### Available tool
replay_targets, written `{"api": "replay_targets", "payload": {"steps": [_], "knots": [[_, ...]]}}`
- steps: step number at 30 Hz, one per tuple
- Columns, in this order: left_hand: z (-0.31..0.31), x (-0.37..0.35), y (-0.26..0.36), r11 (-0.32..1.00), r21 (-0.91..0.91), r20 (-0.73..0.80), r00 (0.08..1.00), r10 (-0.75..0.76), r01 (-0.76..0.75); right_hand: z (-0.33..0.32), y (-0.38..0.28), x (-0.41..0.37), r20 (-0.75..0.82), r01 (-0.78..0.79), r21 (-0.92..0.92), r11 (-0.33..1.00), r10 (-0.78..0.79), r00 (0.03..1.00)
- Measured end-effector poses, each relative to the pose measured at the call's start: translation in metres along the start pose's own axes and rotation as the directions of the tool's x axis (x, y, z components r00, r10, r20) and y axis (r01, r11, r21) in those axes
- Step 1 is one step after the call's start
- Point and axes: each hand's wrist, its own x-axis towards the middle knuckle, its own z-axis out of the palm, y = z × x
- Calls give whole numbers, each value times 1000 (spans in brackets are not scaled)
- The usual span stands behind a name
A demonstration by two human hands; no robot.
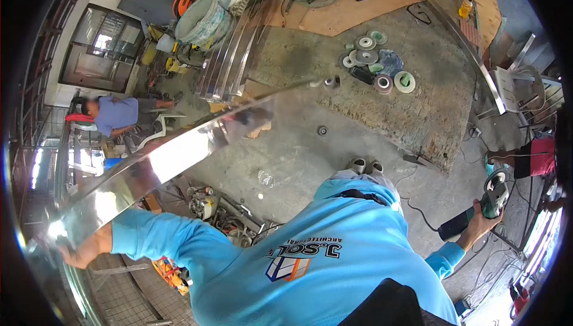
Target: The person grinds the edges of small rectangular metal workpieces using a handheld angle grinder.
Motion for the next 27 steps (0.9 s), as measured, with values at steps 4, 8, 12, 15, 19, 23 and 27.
{"api": "replay_targets", "payload": {"steps": [4, 8, 12, 15, 19, 23, 27], "knots": [[30, -49, -16, 975, 140, -331, 920, 210, -173, 3, -3, 20, -83, 36, -76, 996, -43, 996], [-41, -116, -145, 787, 551, -276, 830, 485, -277, 16, -9, 38, -44, 17, 31, 999, -16, 999], [40, -236, -251, 965, 61, -845, 528, -86, 255, 38, -13, 46, -2, 45, 99, 994, -45, 999], [33, -332, -380, 952, -102, -916, 345, -203, 290, 57, -25, 48, -47, 49, 84, 995, -46, 998], [127, -407, -450, 791, -376, -927, -183, -328, 483, 87, -66, 39, -104, 52, -33, 998, -55, 993], [160, -422, -500, 698, -529, -811, -531, -247, 482, 108, -80, 34, -178, -36, -21, 999, 32, 983], [119, -485, -590, 729, -441, -873, -438, -214, 524, 133, -101, 26, -225, -50, -48, 998, 38, 974]]}}
